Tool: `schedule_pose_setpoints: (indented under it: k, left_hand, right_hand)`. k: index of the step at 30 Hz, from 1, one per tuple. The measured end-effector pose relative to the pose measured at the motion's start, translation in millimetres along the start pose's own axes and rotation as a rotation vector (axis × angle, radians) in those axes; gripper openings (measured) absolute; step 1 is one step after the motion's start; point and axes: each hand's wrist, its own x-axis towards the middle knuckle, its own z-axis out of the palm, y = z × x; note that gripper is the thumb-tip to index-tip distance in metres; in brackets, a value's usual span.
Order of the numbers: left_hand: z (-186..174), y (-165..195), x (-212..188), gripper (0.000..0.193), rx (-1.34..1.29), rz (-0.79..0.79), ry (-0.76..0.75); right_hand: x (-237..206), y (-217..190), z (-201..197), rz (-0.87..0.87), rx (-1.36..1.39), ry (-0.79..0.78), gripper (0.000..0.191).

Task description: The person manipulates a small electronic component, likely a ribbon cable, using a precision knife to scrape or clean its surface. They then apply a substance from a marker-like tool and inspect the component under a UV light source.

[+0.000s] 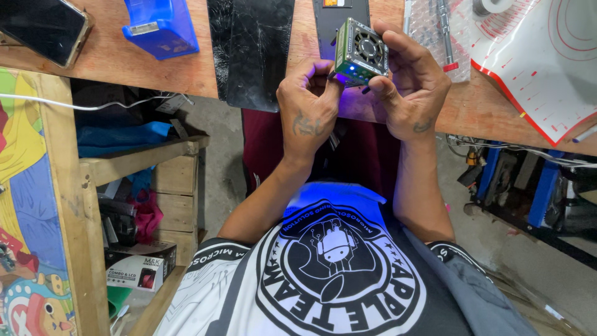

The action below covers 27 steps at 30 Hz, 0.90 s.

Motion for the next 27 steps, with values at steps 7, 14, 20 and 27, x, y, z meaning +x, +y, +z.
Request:
schedule_pose_setpoints:
  k: [7,14,20,27]
  left_hand:
    - [0.3,3.9,-0.5,0.008,-0.019,-0.015,-0.016]
    - [1.6,1.8,-1.9,0.006,-0.034,0.006,-0.017]
    - [1.4,1.0,-2.0,0.007,-0.033,0.014,-0.012]
    - [0.4,2.2,-1.9,0.006,-0.056,0.014,-0.018]
  right_hand:
    - [0.0,-1.4,1.4,0.029,0.013,0.015,0.061]
    - [-0.7,-1.0,2.8,0.032,0.023,0.011,0.061]
    - [-0.7,-1.1,1.9,0.033,0.005,0.006,0.061]
    - [-1.2,0.5,1.8,0.032,0.027,0.003,0.063]
